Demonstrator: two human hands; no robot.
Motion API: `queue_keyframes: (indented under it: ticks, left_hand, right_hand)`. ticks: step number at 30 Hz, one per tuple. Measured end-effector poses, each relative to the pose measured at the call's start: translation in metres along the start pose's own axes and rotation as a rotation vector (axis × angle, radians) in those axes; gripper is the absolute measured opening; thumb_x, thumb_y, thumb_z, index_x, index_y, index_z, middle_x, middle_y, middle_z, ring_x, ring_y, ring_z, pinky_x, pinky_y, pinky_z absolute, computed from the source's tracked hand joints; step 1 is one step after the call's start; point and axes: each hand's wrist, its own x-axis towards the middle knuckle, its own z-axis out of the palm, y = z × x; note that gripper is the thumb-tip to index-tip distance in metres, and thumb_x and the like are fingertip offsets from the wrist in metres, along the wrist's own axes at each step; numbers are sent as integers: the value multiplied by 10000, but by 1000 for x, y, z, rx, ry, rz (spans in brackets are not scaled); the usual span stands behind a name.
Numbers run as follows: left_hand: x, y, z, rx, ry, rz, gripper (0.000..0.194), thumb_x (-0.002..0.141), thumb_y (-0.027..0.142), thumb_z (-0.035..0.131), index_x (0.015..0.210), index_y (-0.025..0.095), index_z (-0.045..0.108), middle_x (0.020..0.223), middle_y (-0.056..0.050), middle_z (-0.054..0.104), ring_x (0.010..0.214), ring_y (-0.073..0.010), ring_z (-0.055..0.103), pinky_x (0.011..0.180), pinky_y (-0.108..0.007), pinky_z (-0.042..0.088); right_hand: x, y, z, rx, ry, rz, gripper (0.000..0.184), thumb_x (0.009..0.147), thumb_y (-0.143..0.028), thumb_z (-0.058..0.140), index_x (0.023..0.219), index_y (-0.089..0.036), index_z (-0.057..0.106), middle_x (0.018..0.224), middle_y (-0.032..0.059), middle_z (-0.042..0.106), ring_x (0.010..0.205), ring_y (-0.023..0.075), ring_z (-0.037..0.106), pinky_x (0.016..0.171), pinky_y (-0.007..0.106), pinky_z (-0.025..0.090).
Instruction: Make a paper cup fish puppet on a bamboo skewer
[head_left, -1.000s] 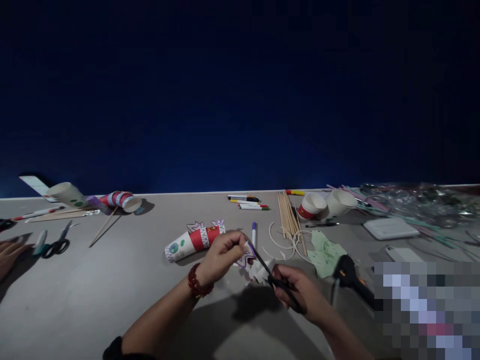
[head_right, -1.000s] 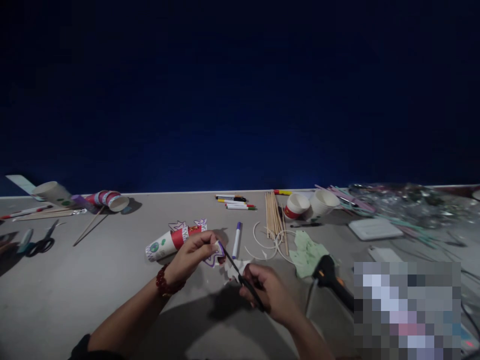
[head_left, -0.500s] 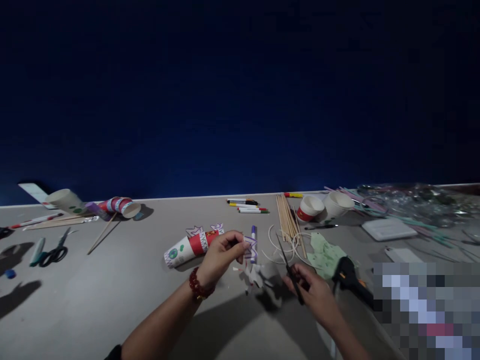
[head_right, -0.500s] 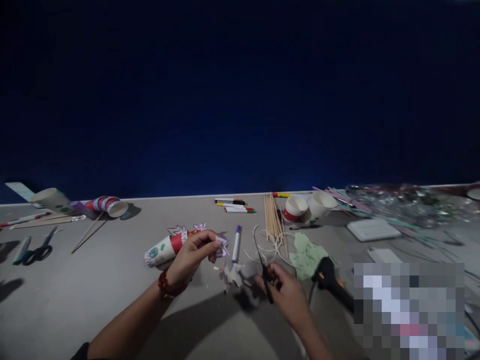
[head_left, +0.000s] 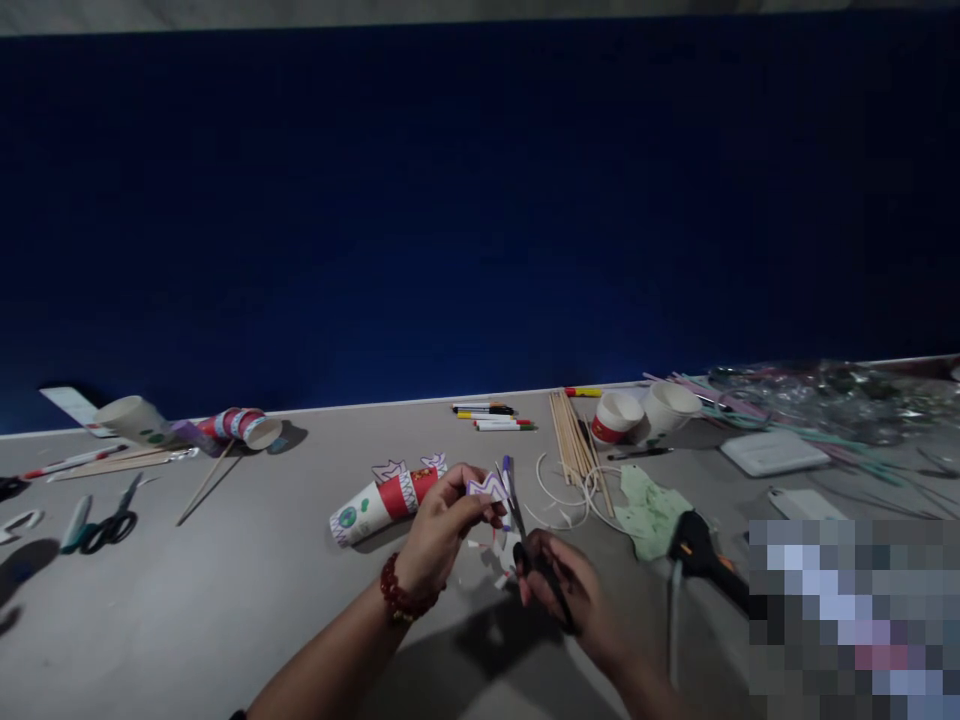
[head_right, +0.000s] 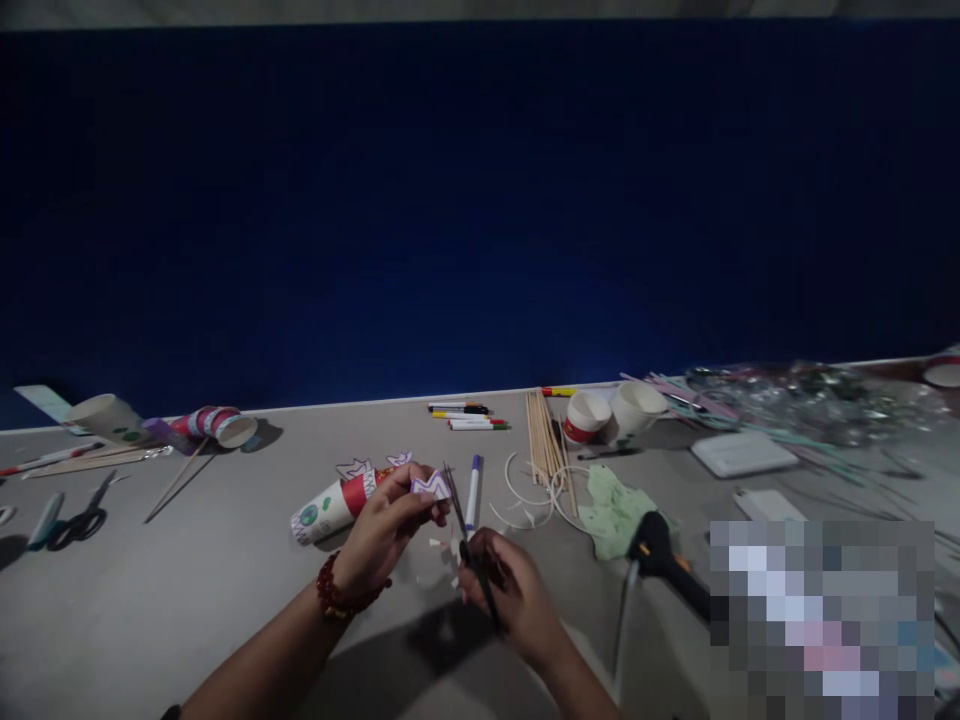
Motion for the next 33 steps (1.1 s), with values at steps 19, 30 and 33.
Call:
queue_keyframes:
  ticks: [19, 30, 33]
  left_hand:
    - [2, -1, -2, 51, -9, 85, 246, 743, 221, 759, 748, 172, 518, 850, -6, 605, 699, -126, 604, 691, -263, 472]
    - [5, 1, -5, 71, -22, 90, 246, 752, 216, 749, 735, 175, 507, 793, -7, 621, 693, -135, 603, 690, -271, 468]
    - [6, 2, -5, 75, -17, 89, 244, 752, 214, 752, 731, 171, 513, 804, -13, 635, 693, -132, 604, 690, -270, 469]
  right_hand:
    - [1, -19, 1, -40, 14, 139, 522, 687, -637, 756, 668, -218, 446, 564, -59, 499, 526, 101, 443, 532, 230, 351]
    - [7, -23, 0, -71, 22, 174, 607, 603, -706, 768, 644, -219, 408, 532, -80, 421, 500, 84, 378, 509, 226, 295]
    - [8, -20, 1, -63, 30, 169, 622, 599, -729, 755, 644, -224, 396, 515, -82, 412, 476, 82, 365, 487, 226, 287]
